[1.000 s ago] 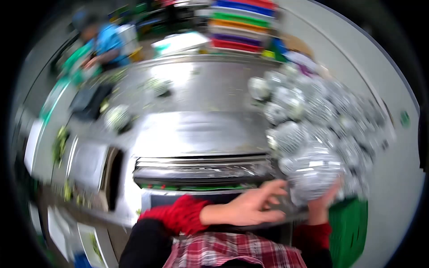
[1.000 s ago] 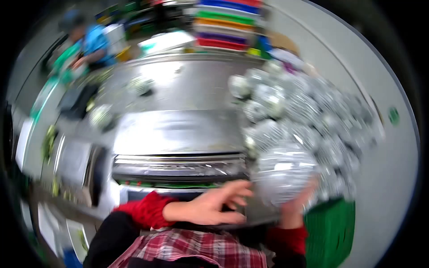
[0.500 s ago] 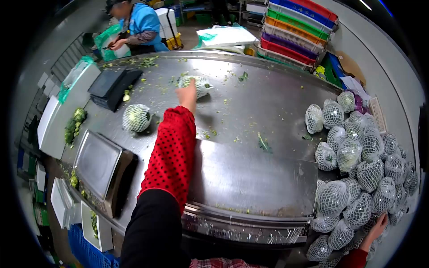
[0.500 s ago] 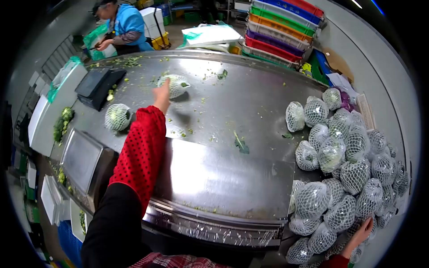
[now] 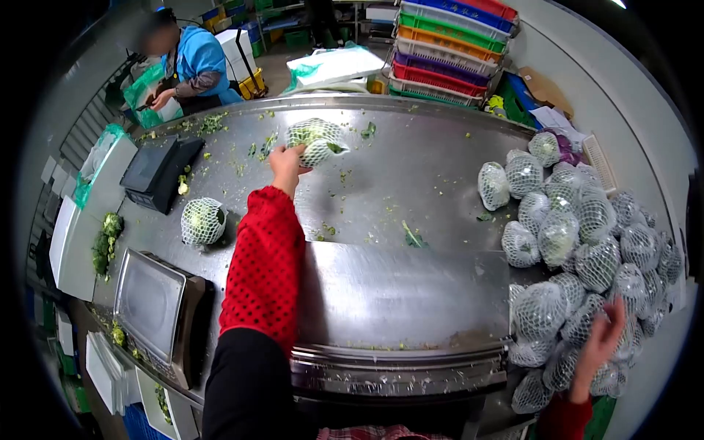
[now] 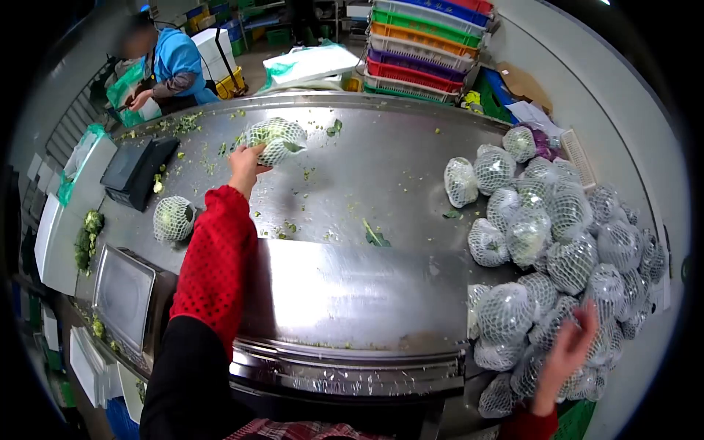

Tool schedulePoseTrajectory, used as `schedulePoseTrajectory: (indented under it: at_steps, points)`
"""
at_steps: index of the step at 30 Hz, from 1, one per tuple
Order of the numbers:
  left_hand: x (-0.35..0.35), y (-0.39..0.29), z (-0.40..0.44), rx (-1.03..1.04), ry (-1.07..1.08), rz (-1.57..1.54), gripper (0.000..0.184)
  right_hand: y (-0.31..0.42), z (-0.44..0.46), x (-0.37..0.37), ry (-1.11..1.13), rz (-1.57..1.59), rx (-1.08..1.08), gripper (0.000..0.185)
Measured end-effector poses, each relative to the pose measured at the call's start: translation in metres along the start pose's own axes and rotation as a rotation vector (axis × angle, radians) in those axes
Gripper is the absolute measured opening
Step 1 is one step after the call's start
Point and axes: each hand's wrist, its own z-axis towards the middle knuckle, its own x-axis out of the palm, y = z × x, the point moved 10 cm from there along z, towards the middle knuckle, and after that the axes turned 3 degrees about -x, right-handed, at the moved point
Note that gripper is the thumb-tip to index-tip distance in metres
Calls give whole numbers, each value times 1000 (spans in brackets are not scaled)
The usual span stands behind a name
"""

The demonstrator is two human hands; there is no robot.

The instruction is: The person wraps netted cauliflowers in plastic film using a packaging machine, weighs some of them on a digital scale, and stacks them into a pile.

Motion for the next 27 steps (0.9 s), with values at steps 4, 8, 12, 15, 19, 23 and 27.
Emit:
schedulePoseTrajectory:
  at_steps: [4,8,12,15,19,23,27]
  points:
    - [40,-62,-129,-57,310,-32,40,110,0,137,391,326,-150,59]
    - [38,-82,-288,-122,515,137,39,213,-36,205,612,328,-488,69]
    - [1,-19,-367,-246,546,274,40,210,-116,218,868,388,-517,69]
    - [-15,-30,-382,-239,538,242,53,201,-120,204,874,430,-429,66]
    - [-80,-88,-415,404,250,1072,51,161,-99,123,776,258,-195,38]
    - [-103,-67,-433,585,201,1689,61,81,-131,122,990,-409,-188,47]
    - [-81,-32,-426,329,401,1437,38,87,-138,141,938,-171,-181,49]
